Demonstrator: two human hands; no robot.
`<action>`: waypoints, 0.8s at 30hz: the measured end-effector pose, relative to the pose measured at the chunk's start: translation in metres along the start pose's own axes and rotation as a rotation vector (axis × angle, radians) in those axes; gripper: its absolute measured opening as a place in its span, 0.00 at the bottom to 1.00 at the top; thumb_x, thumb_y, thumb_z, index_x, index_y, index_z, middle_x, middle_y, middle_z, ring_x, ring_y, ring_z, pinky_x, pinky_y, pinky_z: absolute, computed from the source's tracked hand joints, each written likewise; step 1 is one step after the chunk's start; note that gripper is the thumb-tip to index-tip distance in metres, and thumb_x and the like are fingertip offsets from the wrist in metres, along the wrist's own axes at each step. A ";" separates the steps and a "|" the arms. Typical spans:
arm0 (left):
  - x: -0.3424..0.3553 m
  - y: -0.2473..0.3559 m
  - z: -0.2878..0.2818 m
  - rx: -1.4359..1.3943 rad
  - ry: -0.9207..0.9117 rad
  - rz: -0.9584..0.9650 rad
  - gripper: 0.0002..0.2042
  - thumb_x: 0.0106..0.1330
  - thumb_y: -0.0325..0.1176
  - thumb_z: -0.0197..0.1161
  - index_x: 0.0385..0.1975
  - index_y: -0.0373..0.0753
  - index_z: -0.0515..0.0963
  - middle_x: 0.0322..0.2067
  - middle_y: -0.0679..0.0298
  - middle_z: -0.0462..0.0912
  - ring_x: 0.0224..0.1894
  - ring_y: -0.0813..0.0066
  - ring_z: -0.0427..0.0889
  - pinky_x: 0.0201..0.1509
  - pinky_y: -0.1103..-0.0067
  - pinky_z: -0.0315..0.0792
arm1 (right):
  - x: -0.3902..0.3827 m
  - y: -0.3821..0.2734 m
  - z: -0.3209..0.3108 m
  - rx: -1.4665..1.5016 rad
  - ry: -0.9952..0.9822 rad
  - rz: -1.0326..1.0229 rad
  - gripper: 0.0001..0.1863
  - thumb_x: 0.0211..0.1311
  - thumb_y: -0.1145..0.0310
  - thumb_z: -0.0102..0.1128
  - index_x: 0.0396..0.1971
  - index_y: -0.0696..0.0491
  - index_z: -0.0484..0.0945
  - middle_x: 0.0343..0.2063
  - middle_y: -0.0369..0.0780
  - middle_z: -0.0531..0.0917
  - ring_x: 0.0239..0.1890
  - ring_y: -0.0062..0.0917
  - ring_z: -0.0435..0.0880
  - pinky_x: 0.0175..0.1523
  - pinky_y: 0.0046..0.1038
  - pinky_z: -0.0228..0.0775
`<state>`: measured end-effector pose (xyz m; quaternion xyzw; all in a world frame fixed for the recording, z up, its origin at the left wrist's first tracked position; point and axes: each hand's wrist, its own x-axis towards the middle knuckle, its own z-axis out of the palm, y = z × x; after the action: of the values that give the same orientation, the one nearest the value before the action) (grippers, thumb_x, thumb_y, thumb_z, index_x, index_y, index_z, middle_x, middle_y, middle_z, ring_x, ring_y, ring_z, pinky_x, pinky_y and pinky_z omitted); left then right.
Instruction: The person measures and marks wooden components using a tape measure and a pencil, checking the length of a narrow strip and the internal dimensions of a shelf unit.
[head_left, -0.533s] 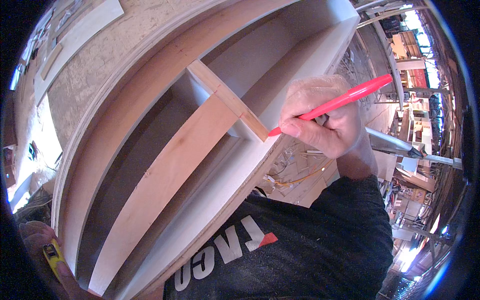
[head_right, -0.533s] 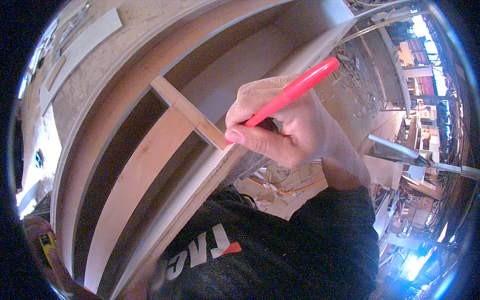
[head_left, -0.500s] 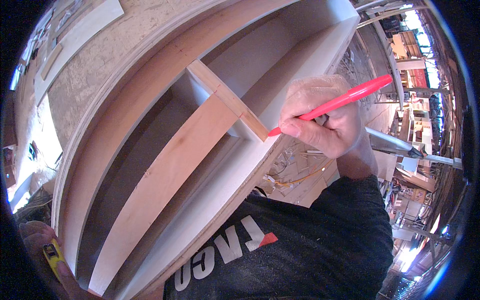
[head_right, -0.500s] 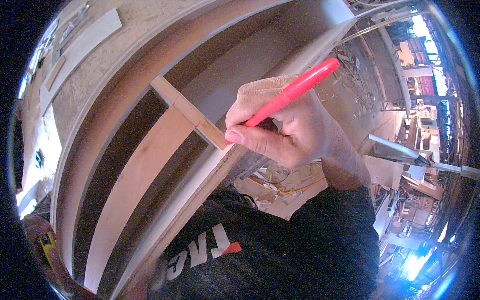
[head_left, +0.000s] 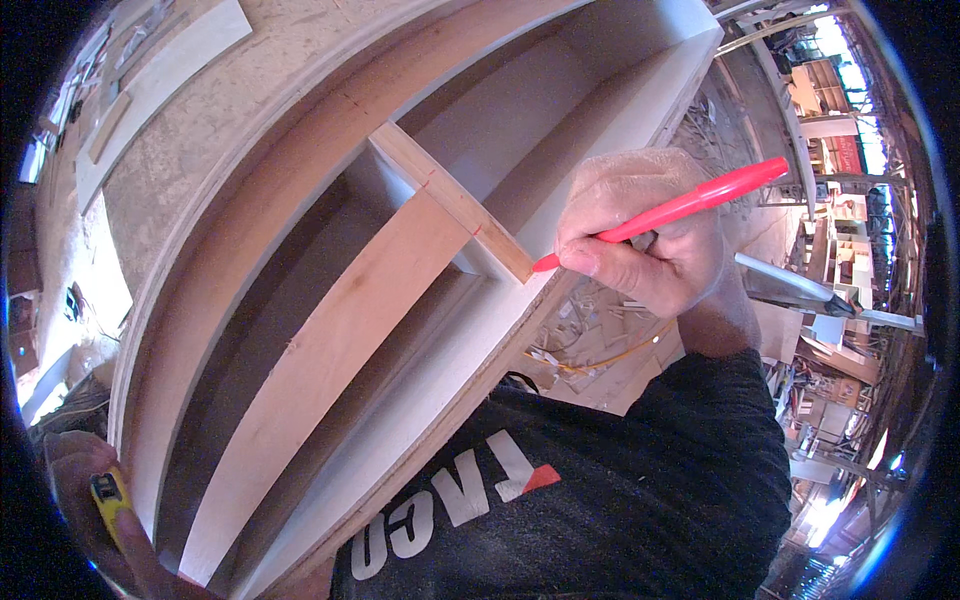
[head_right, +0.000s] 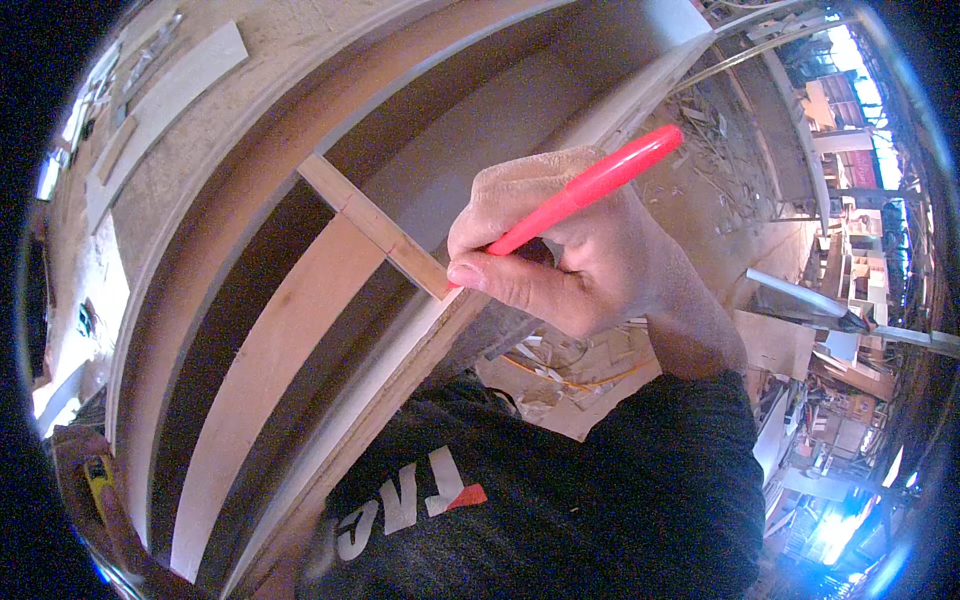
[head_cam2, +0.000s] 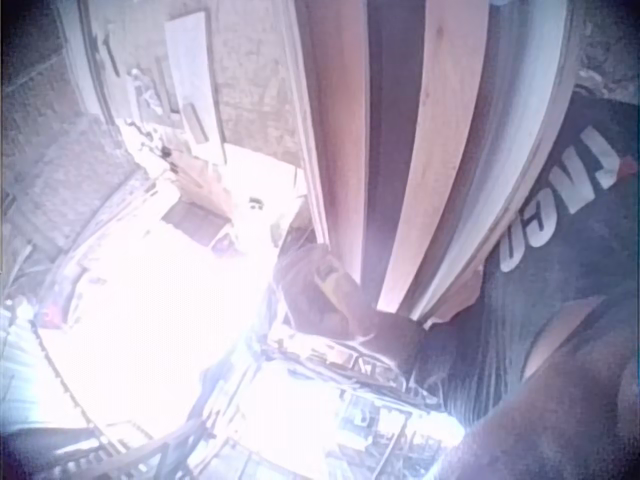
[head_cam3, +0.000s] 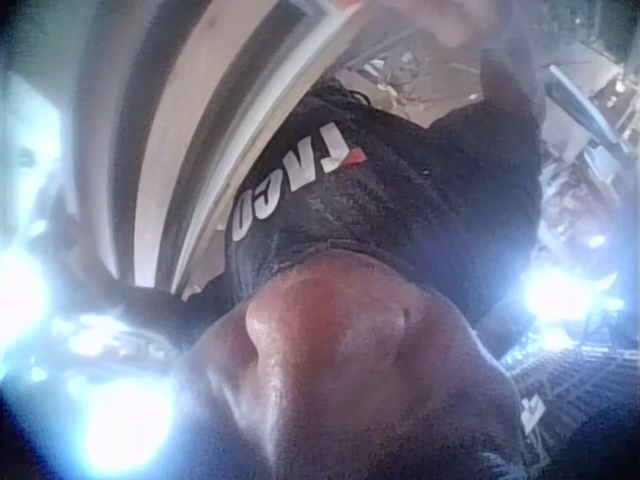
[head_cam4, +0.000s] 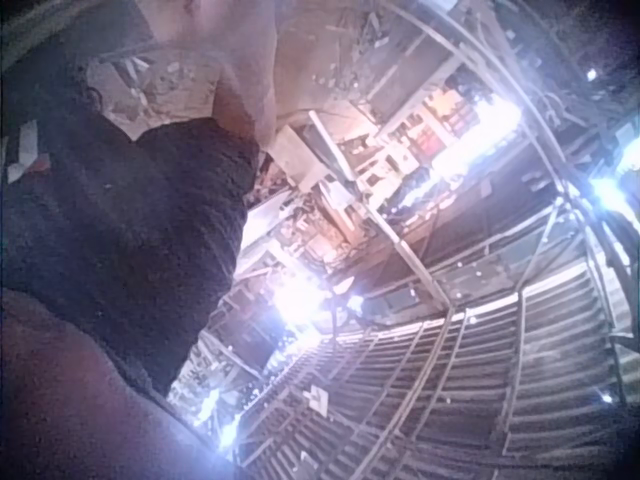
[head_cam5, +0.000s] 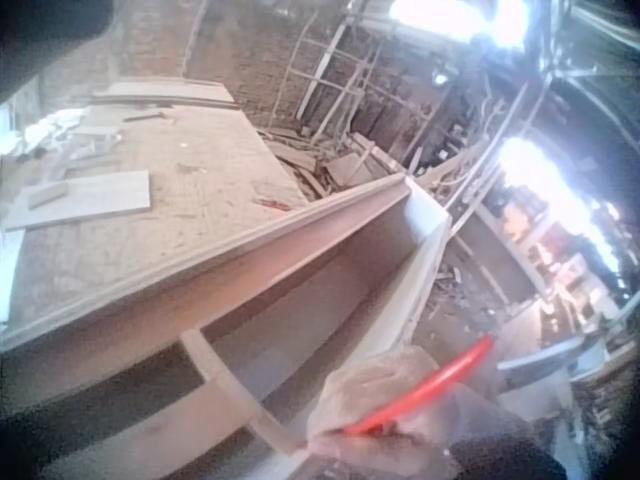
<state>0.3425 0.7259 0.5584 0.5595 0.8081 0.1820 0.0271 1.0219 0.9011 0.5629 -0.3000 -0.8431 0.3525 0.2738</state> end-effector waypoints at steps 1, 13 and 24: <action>0.000 0.005 0.000 0.000 0.006 0.005 0.16 0.52 0.33 0.69 0.38 0.34 0.76 0.35 0.58 0.76 0.35 0.68 0.76 0.40 0.75 0.68 | 0.000 0.001 0.000 0.009 -0.002 -0.005 0.03 0.68 0.74 0.70 0.33 0.54 0.86 0.24 0.37 0.83 0.21 0.24 0.77 0.29 0.29 0.66; -0.033 0.182 0.027 -0.163 0.013 0.330 0.15 0.51 0.32 0.67 0.37 0.34 0.75 0.35 0.56 0.75 0.35 0.66 0.76 0.39 0.75 0.67 | 0.001 0.006 0.000 0.199 0.115 -0.031 0.06 0.71 0.70 0.65 0.34 0.55 0.86 0.27 0.36 0.82 0.27 0.22 0.79 0.34 0.28 0.70; 0.011 0.378 0.057 -0.418 -0.288 0.737 0.30 0.47 0.30 0.78 0.52 0.38 0.72 0.36 0.59 0.77 0.38 0.65 0.80 0.43 0.69 0.77 | 0.071 -0.050 0.025 0.113 -0.043 0.066 0.16 0.66 0.70 0.74 0.51 0.60 0.87 0.35 0.39 0.88 0.37 0.18 0.82 0.44 0.25 0.72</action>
<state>0.6904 0.8669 0.6298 0.8122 0.4887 0.2590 0.1853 0.9421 0.9114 0.6034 -0.3041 -0.8171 0.4147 0.2604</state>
